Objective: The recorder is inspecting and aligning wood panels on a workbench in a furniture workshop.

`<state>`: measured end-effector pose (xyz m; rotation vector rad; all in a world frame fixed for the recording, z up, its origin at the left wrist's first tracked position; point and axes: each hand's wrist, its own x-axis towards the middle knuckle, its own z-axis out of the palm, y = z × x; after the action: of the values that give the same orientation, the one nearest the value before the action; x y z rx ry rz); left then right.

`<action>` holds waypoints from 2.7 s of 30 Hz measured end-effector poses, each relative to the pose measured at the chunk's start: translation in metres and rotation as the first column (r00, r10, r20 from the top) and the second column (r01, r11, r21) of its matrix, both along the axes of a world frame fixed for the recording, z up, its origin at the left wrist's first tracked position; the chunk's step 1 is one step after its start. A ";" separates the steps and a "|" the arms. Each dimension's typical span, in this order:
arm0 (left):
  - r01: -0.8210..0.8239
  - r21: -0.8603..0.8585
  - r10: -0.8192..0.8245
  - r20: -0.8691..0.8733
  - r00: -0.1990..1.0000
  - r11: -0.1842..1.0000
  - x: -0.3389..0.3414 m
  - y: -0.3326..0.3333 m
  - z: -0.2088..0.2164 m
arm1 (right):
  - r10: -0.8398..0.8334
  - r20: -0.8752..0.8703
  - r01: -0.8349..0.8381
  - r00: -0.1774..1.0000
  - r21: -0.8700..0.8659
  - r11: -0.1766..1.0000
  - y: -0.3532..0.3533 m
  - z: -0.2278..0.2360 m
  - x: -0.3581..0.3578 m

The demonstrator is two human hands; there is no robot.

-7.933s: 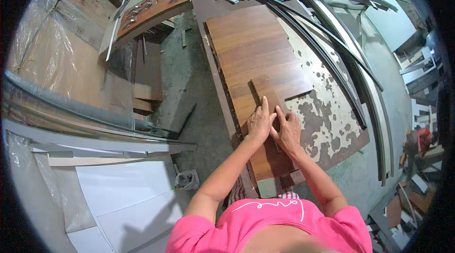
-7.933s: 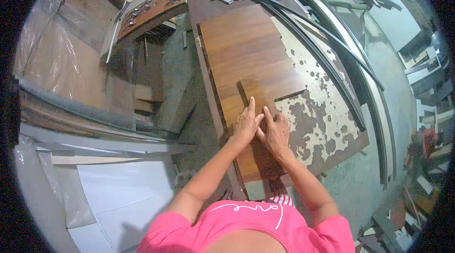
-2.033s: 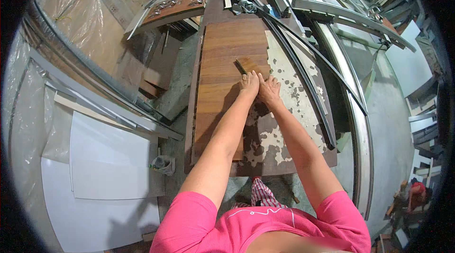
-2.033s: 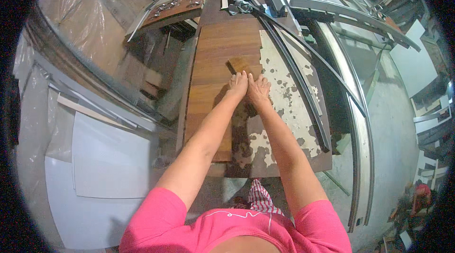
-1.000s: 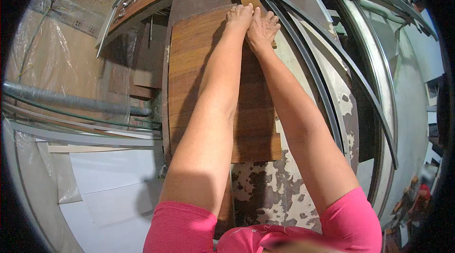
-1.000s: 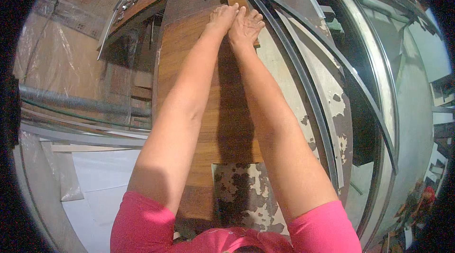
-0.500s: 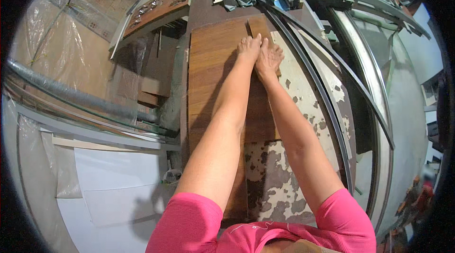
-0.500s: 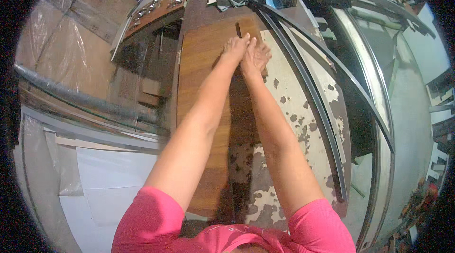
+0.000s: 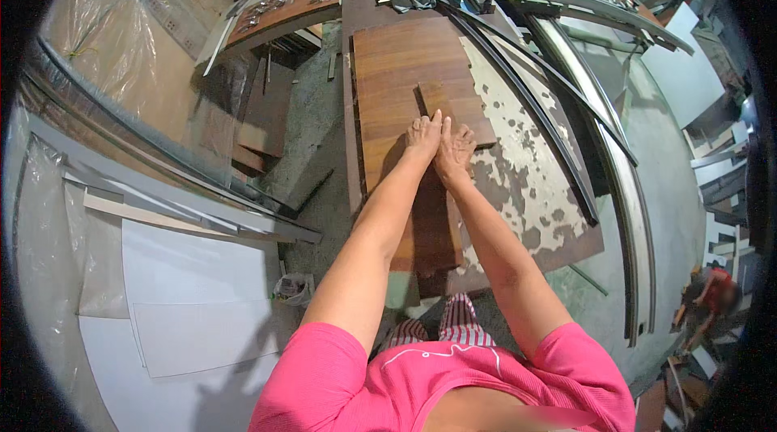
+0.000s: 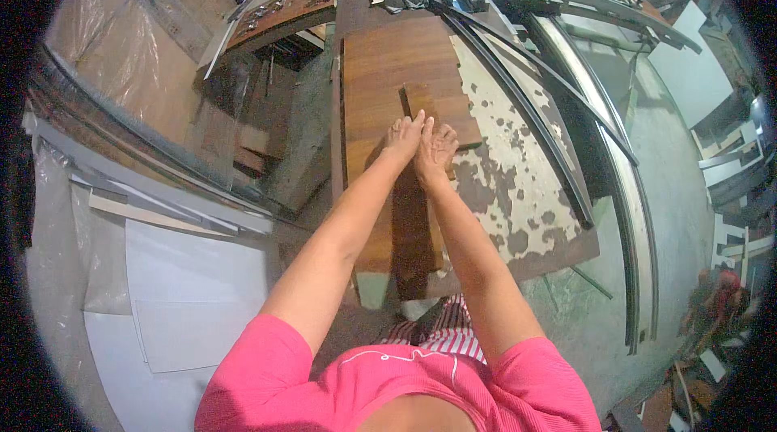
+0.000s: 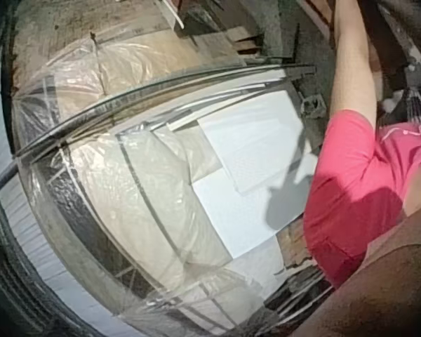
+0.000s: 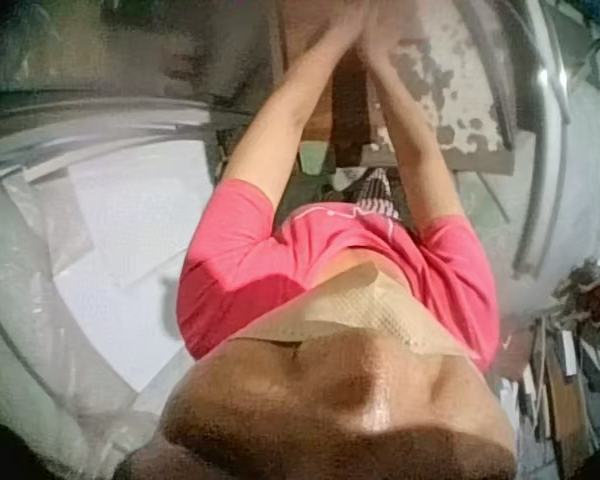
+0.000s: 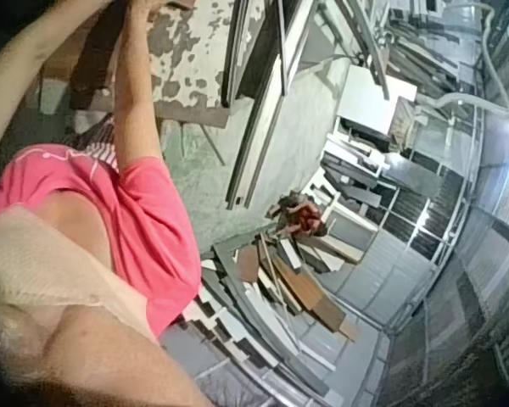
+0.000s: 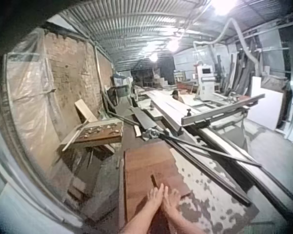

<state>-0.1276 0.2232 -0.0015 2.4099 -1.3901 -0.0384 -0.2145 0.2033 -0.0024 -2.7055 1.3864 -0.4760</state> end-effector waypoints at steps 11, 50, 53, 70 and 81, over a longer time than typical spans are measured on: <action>0.030 0.047 -0.033 0.054 0.998 0.998 -0.034 0.053 0.010 | -0.012 -0.010 0.012 1.000 0.013 1.000 0.048 -0.005 -0.028; -0.099 0.014 0.097 0.102 0.990 0.995 0.235 -0.236 0.000 | 0.078 0.197 -0.046 0.977 -0.159 0.986 -0.245 -0.024 0.242; -0.064 -0.017 0.066 0.180 0.981 0.998 0.258 -0.242 -0.002 | 0.101 0.240 -0.086 0.965 -0.070 0.994 -0.250 -0.018 0.259; -0.085 0.014 0.086 -0.036 0.996 0.996 0.196 -0.174 0.008 | 0.073 0.193 -0.055 0.978 -0.098 0.994 -0.179 -0.007 0.195; -0.005 0.007 0.005 0.030 1.000 1.000 0.024 0.003 0.006 | 0.131 -0.031 -0.130 0.991 0.041 0.991 -0.010 -0.007 0.026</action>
<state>-0.1040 0.2262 0.0043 2.4295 -1.3989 -0.0065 -0.1885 0.1931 -0.0097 -2.7626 1.2026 -0.3908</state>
